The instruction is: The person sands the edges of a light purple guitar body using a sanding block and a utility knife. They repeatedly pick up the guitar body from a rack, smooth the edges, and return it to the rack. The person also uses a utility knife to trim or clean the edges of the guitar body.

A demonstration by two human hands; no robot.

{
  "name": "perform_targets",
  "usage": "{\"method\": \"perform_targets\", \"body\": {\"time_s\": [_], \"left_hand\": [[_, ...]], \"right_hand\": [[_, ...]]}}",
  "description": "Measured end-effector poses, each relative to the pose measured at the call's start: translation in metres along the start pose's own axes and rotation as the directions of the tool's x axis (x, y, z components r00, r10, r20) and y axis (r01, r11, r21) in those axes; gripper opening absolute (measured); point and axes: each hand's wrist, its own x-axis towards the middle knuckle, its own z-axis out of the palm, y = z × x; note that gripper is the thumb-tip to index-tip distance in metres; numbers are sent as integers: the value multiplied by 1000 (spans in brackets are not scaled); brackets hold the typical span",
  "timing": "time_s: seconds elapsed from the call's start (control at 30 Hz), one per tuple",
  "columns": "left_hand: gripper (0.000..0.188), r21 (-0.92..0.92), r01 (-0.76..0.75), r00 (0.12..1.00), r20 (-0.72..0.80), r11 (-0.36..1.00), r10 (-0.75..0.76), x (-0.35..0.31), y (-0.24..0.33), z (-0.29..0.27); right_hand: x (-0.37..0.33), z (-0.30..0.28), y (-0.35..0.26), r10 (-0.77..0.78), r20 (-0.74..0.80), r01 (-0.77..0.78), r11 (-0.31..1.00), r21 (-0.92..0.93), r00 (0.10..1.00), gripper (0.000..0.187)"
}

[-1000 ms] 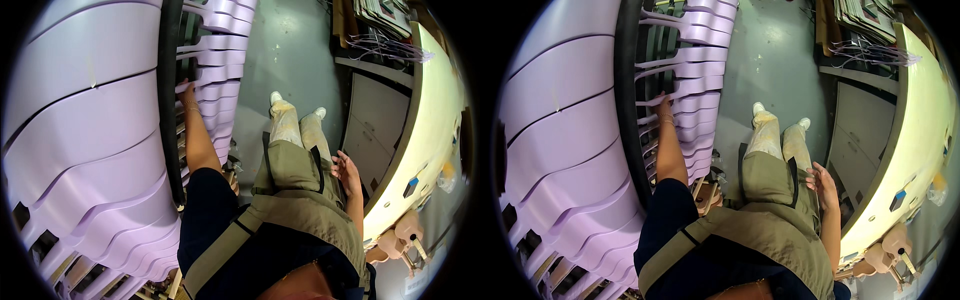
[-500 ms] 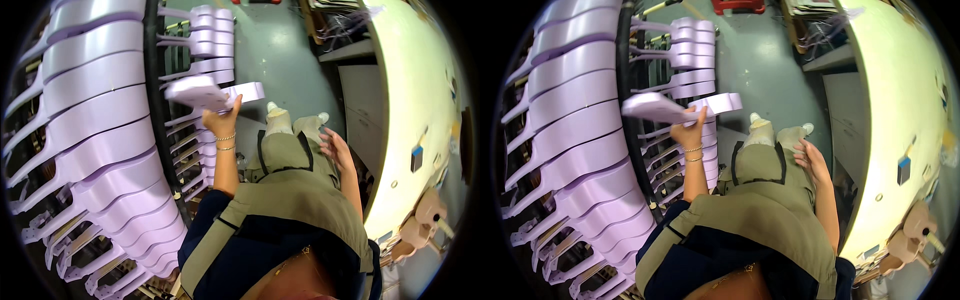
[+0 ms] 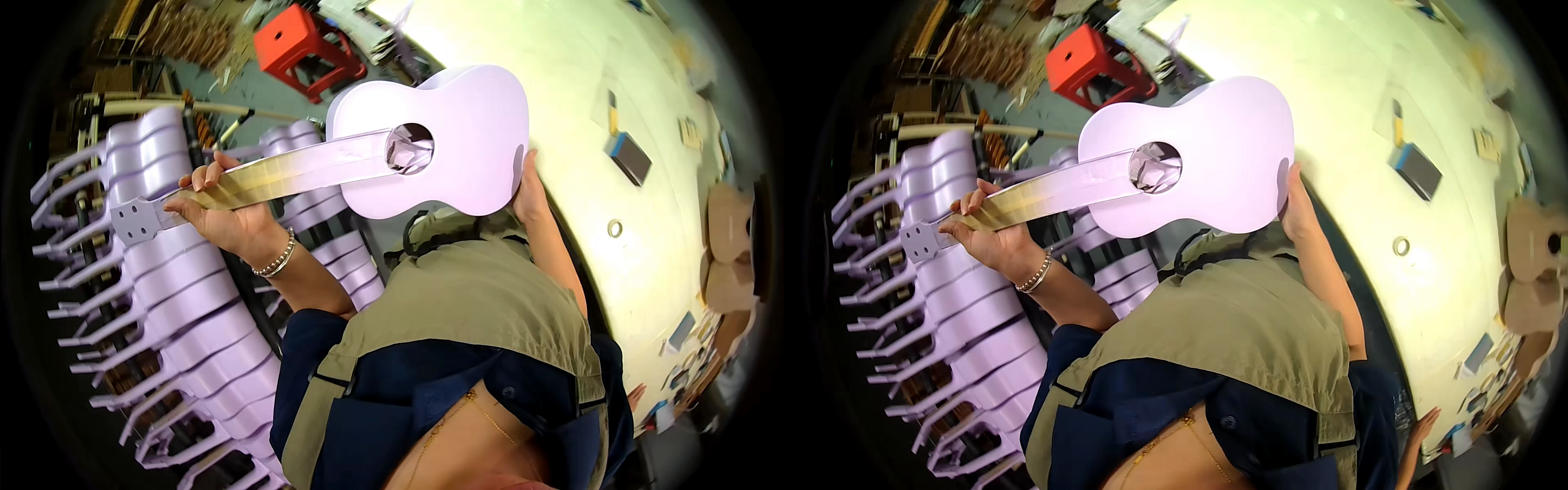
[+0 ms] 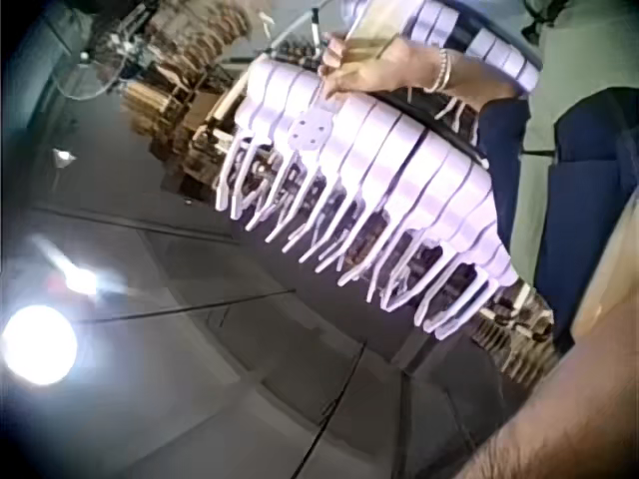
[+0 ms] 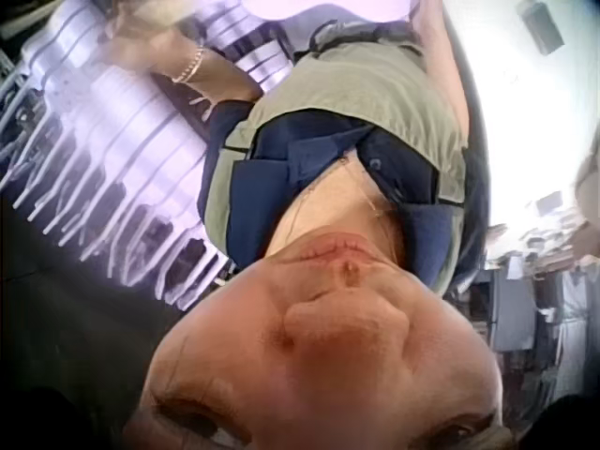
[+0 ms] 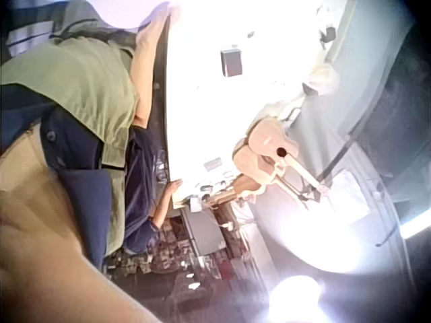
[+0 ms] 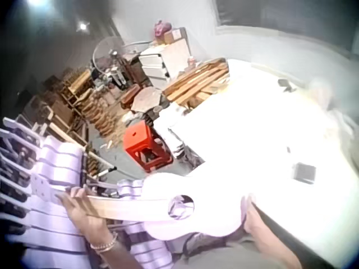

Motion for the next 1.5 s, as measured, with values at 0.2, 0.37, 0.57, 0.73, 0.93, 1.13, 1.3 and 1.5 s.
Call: {"method": "perform_targets", "body": {"time_s": [0.2,0.37,0.57,0.73,0.93,1.13,1.3,1.5], "left_hand": [[34,31,72,986,150,997,-76,-31,-93,77],[41,379,103,933,283,920,-221,-65,-176,88],[35,275,323,891,233,905,-389,-30,-220,78],[38,380,363,863,207,851,-461,-2,-233,92],[45,487,341,811,279,804,-513,26,-246,99],[45,461,369,765,343,807,-545,29,-249,106],[44,465,331,709,451,821,-541,18,-249,113],[52,461,279,713,489,843,-503,5,-249,126]], "right_hand": [[1,-60,-29,-104,-189,148,961,235,976,73],[-4,-81,-41,-132,-275,225,913,340,952,78],[-12,-59,-72,-275,-372,408,843,350,887,80],[-9,-43,-75,-336,-401,473,821,318,852,81],[-6,-29,-84,-279,-406,411,866,286,870,86],[5,-25,-83,-263,-517,462,833,305,815,87],[10,-35,-74,-235,-580,486,811,325,780,85],[8,-43,-71,-238,-608,517,788,335,757,85]]}}
